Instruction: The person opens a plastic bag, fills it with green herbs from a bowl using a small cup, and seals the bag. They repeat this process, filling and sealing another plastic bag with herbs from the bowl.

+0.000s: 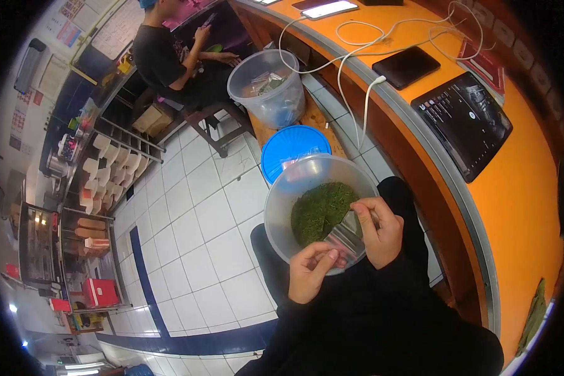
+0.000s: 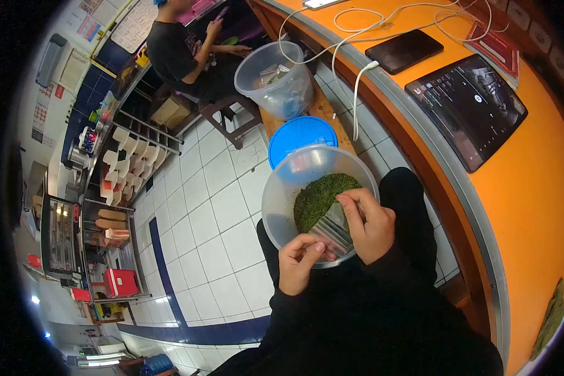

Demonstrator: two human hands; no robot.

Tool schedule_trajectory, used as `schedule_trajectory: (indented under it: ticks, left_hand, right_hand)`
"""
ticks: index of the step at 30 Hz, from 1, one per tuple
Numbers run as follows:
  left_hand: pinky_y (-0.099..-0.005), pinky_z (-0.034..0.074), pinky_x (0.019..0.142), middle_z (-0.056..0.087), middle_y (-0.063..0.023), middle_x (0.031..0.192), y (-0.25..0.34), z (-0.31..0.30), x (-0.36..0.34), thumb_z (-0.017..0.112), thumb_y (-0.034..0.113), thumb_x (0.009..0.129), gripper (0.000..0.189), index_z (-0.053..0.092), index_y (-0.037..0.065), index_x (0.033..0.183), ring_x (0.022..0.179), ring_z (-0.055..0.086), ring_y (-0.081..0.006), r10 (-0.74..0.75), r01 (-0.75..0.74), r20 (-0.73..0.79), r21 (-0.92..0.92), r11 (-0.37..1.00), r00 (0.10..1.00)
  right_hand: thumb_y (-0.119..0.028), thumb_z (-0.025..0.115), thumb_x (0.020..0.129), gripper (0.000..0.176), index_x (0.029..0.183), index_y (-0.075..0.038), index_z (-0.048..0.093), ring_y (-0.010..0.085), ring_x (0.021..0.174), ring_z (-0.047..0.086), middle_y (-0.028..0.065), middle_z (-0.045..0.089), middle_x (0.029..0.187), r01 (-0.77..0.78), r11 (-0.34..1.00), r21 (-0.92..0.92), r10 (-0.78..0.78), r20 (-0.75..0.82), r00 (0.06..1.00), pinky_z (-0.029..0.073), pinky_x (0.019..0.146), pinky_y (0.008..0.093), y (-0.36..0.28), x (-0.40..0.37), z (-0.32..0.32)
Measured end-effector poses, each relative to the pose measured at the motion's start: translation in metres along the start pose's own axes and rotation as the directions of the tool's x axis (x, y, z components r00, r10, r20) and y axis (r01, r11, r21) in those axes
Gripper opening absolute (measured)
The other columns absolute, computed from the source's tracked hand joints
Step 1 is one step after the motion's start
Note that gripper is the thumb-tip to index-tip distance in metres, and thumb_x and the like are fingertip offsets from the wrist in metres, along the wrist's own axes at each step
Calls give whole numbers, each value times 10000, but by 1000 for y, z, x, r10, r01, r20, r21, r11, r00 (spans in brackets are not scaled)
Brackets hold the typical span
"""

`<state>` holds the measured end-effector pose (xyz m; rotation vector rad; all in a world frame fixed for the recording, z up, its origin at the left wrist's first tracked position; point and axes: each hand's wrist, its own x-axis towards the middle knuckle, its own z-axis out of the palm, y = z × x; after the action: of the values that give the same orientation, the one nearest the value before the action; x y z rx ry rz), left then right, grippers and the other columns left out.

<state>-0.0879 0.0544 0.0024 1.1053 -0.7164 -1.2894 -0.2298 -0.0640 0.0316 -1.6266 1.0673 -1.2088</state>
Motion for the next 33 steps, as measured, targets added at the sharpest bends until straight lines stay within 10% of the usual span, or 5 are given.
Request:
schedule_trajectory:
  ticks: [9,12,14,24,33]
  left_hand:
    - [-306,566,868,736,-104,1008,1,3,4,650,78,1067,136,638,-29,1149,898,702,-158,83,-78,-79,62,995,993]
    - [-302,567,862,735,-102,1012,0,-2,6,650,83,1068,139,636,-25,1156,914,706,-154,91,-81,-121,83,993,989]
    - [-303,569,858,737,-96,1022,0,-4,8,671,95,1060,150,648,-24,1148,944,710,-150,114,-84,-179,169,982,977]
    - [-291,571,829,750,-87,1016,7,-6,15,704,110,1043,176,699,-36,1140,908,722,-154,152,-74,-189,365,928,970]
    - [-340,542,754,693,-144,902,23,2,18,665,141,1044,174,653,-33,1037,811,702,-236,225,-120,-59,701,703,973]
  right_hand:
    - [-196,764,984,266,1180,-33,686,211,683,689,105,675,774,-174,969,-176,207,193,959,512,623,326,-2,6,-2]
    - [-265,818,931,416,1247,-42,667,286,919,708,131,698,964,93,982,-167,-83,65,994,555,767,374,-4,7,2]
    - [-296,847,896,468,1249,-40,675,310,1085,672,146,687,1135,292,948,-127,-230,360,904,554,880,408,-2,8,-7]
    - [-178,736,984,250,1194,-47,701,291,914,726,127,738,983,-33,999,12,17,642,766,572,835,417,11,3,-8]
    - [-142,646,1000,125,994,-29,595,366,883,677,167,668,872,243,963,-118,-129,588,798,519,782,485,16,-5,0]
